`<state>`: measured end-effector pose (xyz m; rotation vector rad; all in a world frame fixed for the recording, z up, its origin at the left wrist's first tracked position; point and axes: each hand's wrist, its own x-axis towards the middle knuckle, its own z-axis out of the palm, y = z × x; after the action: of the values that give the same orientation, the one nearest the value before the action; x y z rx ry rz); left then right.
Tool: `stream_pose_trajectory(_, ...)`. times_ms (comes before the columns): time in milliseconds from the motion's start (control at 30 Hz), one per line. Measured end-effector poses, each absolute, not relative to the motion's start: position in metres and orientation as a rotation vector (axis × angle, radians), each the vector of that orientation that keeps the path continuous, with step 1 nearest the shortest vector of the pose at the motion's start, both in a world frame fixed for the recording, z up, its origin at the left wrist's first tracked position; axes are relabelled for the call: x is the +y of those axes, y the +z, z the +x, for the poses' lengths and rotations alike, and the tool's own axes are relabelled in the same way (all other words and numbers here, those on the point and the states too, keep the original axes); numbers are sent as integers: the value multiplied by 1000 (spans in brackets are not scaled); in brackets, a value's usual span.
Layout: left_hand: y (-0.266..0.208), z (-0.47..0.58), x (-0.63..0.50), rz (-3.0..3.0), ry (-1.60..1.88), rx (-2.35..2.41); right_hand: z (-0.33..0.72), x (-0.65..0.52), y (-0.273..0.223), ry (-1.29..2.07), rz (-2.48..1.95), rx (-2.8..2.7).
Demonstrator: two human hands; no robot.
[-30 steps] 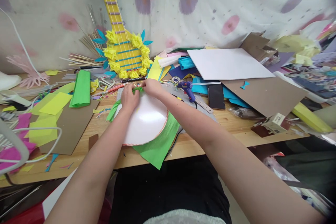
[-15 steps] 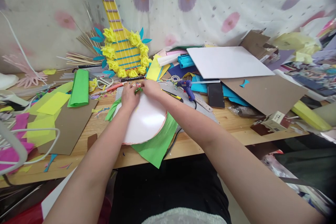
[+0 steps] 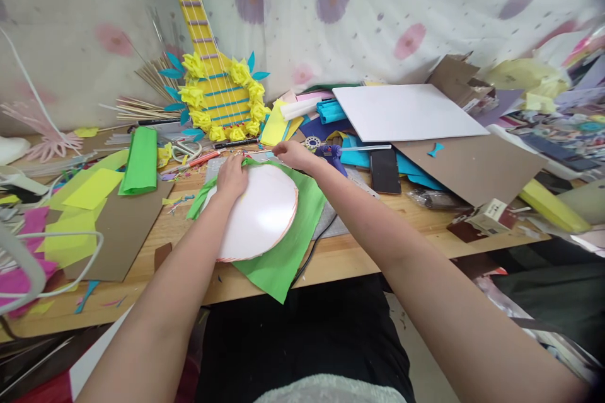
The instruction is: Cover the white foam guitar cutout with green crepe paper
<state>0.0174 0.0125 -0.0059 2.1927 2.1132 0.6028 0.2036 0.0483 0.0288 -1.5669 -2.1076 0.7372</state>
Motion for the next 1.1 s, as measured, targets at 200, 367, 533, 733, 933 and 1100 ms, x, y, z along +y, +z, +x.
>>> stream_pose_trajectory(200, -7, 18, 12, 2218, 642, 2075, 213, 44, 23, 766, -1716, -2203)
stream_pose_trajectory(367, -8, 19, 11, 2248, 669, 2014, 203, 32, 30, 636, -1806, -2213)
stream_pose_trajectory(533, -8, 18, 11, 2271, 635, 2006, 196, 22, 40, 435, -1775, -2328)
stream_pose_trajectory(733, -5, 21, 10, 2272, 596, 2031, 191, 22, 45, 273, -1720, -2517)
stream_pose_trajectory(933, -2, 25, 7, 2287, 566, 2031, 187, 17, 56, 170, -1688, -2679)
stream_pose_trajectory(1100, -2, 27, 7, 2291, 551, 2062, 182, 6, 57, 65, -1673, -2687)
